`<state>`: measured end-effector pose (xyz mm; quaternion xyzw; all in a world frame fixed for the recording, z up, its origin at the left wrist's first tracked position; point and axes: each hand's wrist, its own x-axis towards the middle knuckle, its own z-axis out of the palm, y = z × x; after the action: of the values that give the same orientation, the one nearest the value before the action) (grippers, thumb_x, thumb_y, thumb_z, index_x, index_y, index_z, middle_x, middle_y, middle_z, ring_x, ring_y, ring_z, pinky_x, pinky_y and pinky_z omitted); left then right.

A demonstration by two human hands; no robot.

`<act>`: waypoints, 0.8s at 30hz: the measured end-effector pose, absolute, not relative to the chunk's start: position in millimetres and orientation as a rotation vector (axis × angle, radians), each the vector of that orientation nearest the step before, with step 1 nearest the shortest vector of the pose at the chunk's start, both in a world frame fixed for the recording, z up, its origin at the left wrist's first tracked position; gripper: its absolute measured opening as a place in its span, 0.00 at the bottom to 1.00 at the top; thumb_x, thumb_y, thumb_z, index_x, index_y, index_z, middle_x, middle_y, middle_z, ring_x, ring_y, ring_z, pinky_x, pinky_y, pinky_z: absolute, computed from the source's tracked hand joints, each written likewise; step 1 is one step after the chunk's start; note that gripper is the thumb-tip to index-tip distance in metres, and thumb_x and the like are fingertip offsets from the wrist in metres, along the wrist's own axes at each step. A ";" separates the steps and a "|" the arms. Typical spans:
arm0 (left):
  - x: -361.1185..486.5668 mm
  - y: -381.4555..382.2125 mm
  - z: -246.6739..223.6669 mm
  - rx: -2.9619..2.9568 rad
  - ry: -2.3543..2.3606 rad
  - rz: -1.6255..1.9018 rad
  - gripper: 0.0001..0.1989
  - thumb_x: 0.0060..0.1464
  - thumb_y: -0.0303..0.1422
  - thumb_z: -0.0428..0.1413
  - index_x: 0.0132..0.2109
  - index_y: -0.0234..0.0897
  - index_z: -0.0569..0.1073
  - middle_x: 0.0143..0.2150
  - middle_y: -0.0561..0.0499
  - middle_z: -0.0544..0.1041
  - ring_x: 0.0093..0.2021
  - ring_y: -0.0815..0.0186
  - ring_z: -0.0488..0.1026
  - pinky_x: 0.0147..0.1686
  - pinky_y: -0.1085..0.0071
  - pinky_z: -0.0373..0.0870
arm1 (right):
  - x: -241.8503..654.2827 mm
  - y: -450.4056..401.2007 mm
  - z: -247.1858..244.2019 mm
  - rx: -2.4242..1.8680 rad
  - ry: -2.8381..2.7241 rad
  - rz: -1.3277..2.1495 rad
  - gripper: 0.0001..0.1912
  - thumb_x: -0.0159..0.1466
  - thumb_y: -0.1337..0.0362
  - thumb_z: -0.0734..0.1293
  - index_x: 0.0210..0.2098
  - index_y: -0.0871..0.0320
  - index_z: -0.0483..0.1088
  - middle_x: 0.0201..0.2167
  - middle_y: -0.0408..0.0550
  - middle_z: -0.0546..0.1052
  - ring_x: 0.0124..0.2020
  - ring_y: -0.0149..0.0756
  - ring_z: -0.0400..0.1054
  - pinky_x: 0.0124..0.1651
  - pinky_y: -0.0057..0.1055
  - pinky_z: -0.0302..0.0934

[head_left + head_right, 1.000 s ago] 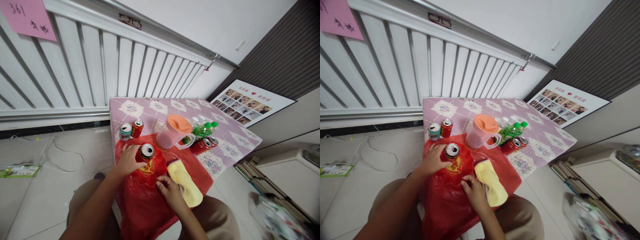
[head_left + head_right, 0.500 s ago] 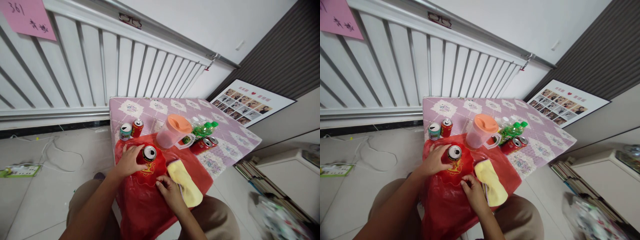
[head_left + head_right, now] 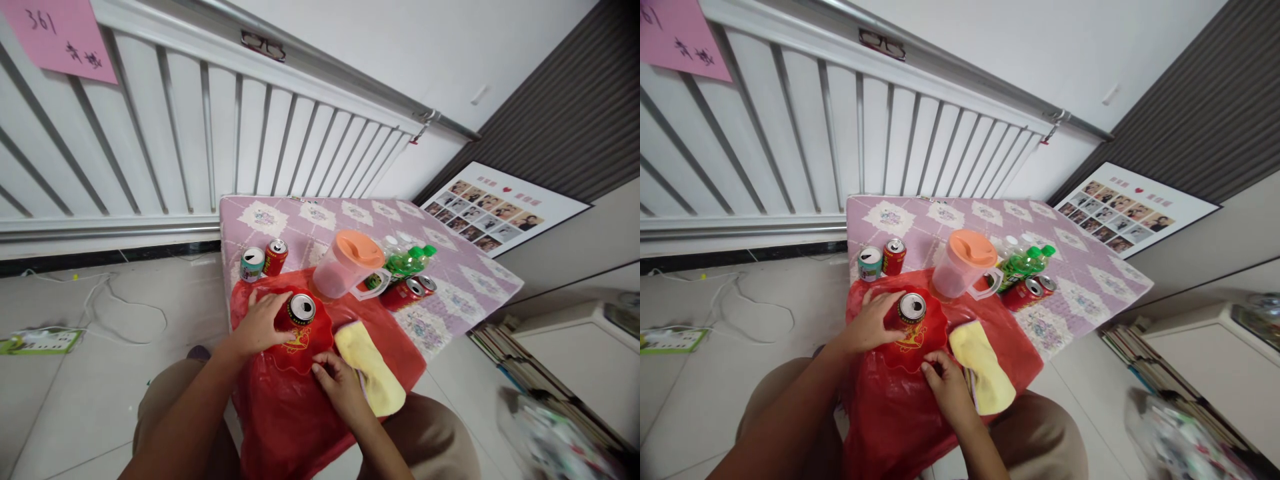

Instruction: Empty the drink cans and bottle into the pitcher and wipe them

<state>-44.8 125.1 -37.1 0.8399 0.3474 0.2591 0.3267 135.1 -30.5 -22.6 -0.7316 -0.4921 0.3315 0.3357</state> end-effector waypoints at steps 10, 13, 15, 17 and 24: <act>-42.3 124.6 -38.4 2.218 0.988 0.698 0.37 0.45 0.38 0.66 0.62 0.44 0.63 0.61 0.43 0.72 0.62 0.46 0.66 0.68 0.40 0.29 | 136.6 -30.4 -25.2 -1.902 -1.305 0.868 0.13 0.60 0.52 0.64 0.33 0.55 0.72 0.32 0.47 0.78 0.35 0.39 0.72 0.41 0.33 0.65; -44.2 125.5 -38.9 2.222 0.977 0.695 0.38 0.46 0.36 0.65 0.64 0.44 0.62 0.62 0.43 0.71 0.63 0.46 0.65 0.68 0.41 0.30 | 136.8 -30.0 -26.1 -1.901 -1.303 0.860 0.13 0.60 0.53 0.64 0.34 0.56 0.72 0.32 0.48 0.78 0.36 0.40 0.72 0.42 0.33 0.65; -45.4 126.1 -39.0 2.221 0.961 0.685 0.38 0.48 0.35 0.63 0.65 0.44 0.60 0.63 0.43 0.70 0.64 0.47 0.64 0.68 0.42 0.32 | 136.6 -29.7 -26.0 -1.900 -1.300 0.863 0.13 0.60 0.53 0.64 0.33 0.56 0.72 0.32 0.48 0.78 0.35 0.40 0.72 0.41 0.33 0.65; -46.1 126.4 -38.8 2.217 0.954 0.664 0.40 0.49 0.35 0.62 0.67 0.44 0.56 0.64 0.42 0.69 0.65 0.48 0.63 0.68 0.42 0.33 | 136.2 -29.6 -25.3 -1.901 -1.296 0.865 0.13 0.60 0.53 0.64 0.33 0.56 0.72 0.31 0.48 0.78 0.35 0.40 0.72 0.41 0.33 0.66; -42.1 126.0 -36.2 2.210 1.018 0.661 0.43 0.44 0.42 0.67 0.65 0.43 0.59 0.65 0.42 0.67 0.65 0.47 0.62 0.68 0.42 0.33 | 136.3 -30.1 -23.5 -1.882 -1.283 0.880 0.13 0.59 0.52 0.65 0.32 0.56 0.72 0.32 0.49 0.78 0.35 0.42 0.72 0.41 0.35 0.65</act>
<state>-42.1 126.0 -36.2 0.8347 0.3844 0.2498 0.3052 136.3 -30.1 -23.5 -0.7241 -0.4937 0.3385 0.3427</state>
